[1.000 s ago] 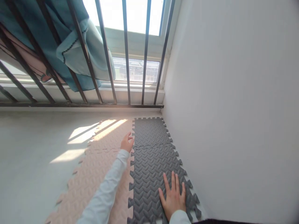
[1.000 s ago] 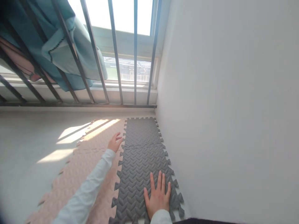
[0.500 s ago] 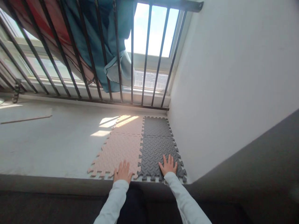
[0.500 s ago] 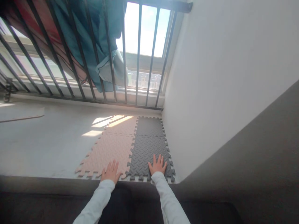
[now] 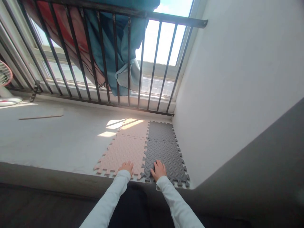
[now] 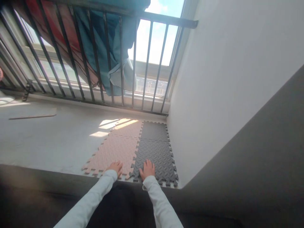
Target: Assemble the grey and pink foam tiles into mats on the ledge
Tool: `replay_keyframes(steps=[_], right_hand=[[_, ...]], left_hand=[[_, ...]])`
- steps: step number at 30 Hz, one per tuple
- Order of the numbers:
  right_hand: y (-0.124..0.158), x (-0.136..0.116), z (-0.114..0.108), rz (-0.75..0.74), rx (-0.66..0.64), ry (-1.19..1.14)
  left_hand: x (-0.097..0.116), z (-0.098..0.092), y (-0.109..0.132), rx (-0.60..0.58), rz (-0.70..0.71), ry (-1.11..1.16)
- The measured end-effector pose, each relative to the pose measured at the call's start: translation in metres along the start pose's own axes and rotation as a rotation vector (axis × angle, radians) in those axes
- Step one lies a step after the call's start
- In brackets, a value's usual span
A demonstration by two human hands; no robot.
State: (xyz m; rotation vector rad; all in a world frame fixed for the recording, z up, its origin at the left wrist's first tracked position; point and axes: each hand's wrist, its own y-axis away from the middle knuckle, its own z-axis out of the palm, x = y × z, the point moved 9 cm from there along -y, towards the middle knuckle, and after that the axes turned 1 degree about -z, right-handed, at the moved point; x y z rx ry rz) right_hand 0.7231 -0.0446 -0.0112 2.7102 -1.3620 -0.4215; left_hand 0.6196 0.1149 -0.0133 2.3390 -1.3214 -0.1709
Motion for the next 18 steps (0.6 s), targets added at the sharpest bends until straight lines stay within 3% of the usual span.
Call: replay_keyframes(steps=[5, 11, 18], right_hand=[[-0.061, -0.03, -0.009, -0.071, -0.07, 0.014], [-0.13, -0.058, -0.015, -0.104, -0.07, 0.019], [-0.159, -0.074, -0.021, -0.129, 0.003, 0.025]], left_hand=[[0.006, 0.001, -0.004, -0.125, 0.059, -0.06], [0.007, 0.006, -0.008, -0.156, 0.061, -0.053], [0.005, 0.017, -0.015, -0.231, 0.036, -0.023]])
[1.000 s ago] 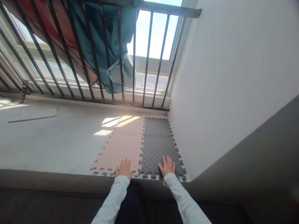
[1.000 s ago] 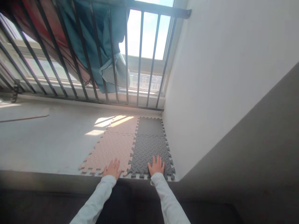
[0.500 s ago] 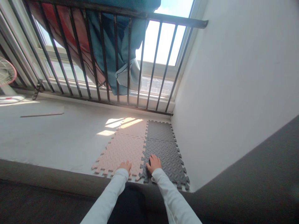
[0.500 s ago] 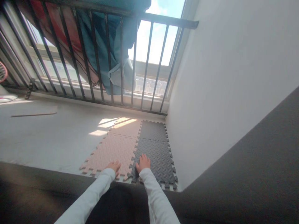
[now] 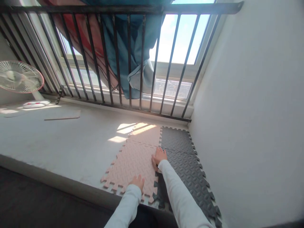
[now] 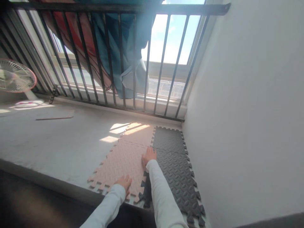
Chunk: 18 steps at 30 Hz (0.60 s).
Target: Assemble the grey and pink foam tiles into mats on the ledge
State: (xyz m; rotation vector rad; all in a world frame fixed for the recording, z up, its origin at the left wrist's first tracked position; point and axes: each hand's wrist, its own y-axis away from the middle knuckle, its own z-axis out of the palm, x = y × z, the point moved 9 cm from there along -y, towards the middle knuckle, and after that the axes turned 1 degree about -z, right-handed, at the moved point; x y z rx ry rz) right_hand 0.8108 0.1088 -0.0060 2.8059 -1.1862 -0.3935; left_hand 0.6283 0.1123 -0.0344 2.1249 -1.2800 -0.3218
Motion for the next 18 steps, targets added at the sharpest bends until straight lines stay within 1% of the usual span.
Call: replay_keyframes(steps=[4, 10, 14, 18], right_hand=[[-0.001, -0.004, -0.004, -0.039, 0.061, 0.045], [-0.012, -0.004, -0.01, -0.009, 0.041, 0.023], [-0.015, -0.007, -0.013, 0.045, 0.048, 0.033], [-0.015, -0.012, -0.015, 0.004, 0.085, 0.075]], left_hand=[[0.001, -0.001, -0.001, 0.009, 0.003, 0.012], [0.001, -0.004, 0.002, -0.002, 0.006, 0.007], [0.0, 0.001, -0.001, -0.005, 0.013, -0.026], [-0.003, 0.006, -0.006, 0.003, 0.007, 0.002]])
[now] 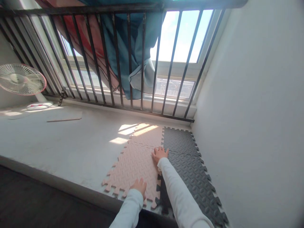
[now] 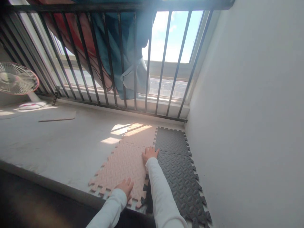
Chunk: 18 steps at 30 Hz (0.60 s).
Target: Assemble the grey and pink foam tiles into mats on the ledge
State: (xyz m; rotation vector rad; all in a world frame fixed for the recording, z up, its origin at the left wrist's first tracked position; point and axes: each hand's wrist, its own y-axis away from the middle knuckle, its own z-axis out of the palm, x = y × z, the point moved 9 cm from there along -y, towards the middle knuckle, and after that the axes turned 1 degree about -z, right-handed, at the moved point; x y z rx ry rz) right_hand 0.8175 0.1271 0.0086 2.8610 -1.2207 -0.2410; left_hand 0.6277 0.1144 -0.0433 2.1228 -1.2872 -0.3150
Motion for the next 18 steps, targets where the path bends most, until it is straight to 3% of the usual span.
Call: replay_keyframes(steps=[7, 13, 18], right_hand=[[0.004, 0.007, 0.004, -0.015, 0.013, -0.059], [0.021, 0.031, 0.007, 0.096, 0.097, -0.098], [0.02, 0.041, 0.013, 0.069, 0.023, -0.171]], left_hand=[[0.001, -0.001, 0.0, -0.017, -0.003, -0.018], [0.004, -0.007, 0.007, -0.003, -0.019, -0.052], [0.006, -0.013, 0.016, -0.031, -0.029, -0.076]])
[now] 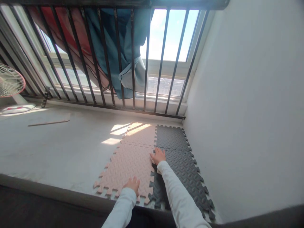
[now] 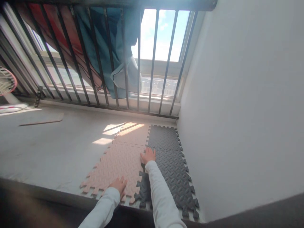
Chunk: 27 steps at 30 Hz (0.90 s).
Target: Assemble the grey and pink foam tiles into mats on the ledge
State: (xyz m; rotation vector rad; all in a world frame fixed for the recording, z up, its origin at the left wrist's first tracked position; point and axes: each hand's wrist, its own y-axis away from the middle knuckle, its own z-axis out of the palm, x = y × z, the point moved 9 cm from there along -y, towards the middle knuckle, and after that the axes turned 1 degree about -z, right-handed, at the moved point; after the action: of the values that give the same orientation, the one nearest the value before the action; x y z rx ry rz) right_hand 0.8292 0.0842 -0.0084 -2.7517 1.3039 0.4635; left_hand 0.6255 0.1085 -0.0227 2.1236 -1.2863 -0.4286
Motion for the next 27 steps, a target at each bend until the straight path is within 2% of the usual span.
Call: replay_keyframes(steps=[3, 8, 11, 15, 18, 21, 23, 25, 27], right_hand=[[0.0, 0.006, 0.0, 0.0, -0.06, 0.0], [0.008, 0.033, -0.008, 0.115, -0.02, 0.017], [0.008, 0.043, -0.009, 0.097, -0.052, -0.025], [0.004, 0.046, -0.02, 0.085, -0.082, -0.071], [0.012, 0.043, -0.036, 0.117, -0.025, -0.075], [0.035, 0.038, -0.059, 0.104, 0.066, -0.098], [0.057, 0.037, -0.081, 0.065, 0.12, -0.121], [0.084, 0.037, -0.118, 0.012, 0.194, -0.152], [0.121, 0.031, -0.179, -0.128, 0.404, -0.284]], left_hand=[[0.0, -0.002, 0.003, -0.007, -0.009, 0.01], [0.001, -0.002, -0.003, 0.031, 0.007, -0.012], [0.0, 0.002, -0.008, 0.041, 0.016, -0.037], [0.0, -0.001, -0.007, 0.061, 0.024, -0.033], [0.001, -0.004, -0.004, 0.071, 0.035, -0.034], [0.001, -0.005, -0.005, 0.096, 0.041, -0.03], [0.001, -0.008, -0.007, 0.119, 0.062, 0.009], [-0.003, -0.023, -0.001, 0.166, 0.09, 0.14], [-0.01, -0.058, 0.023, 0.283, 0.146, 0.374]])
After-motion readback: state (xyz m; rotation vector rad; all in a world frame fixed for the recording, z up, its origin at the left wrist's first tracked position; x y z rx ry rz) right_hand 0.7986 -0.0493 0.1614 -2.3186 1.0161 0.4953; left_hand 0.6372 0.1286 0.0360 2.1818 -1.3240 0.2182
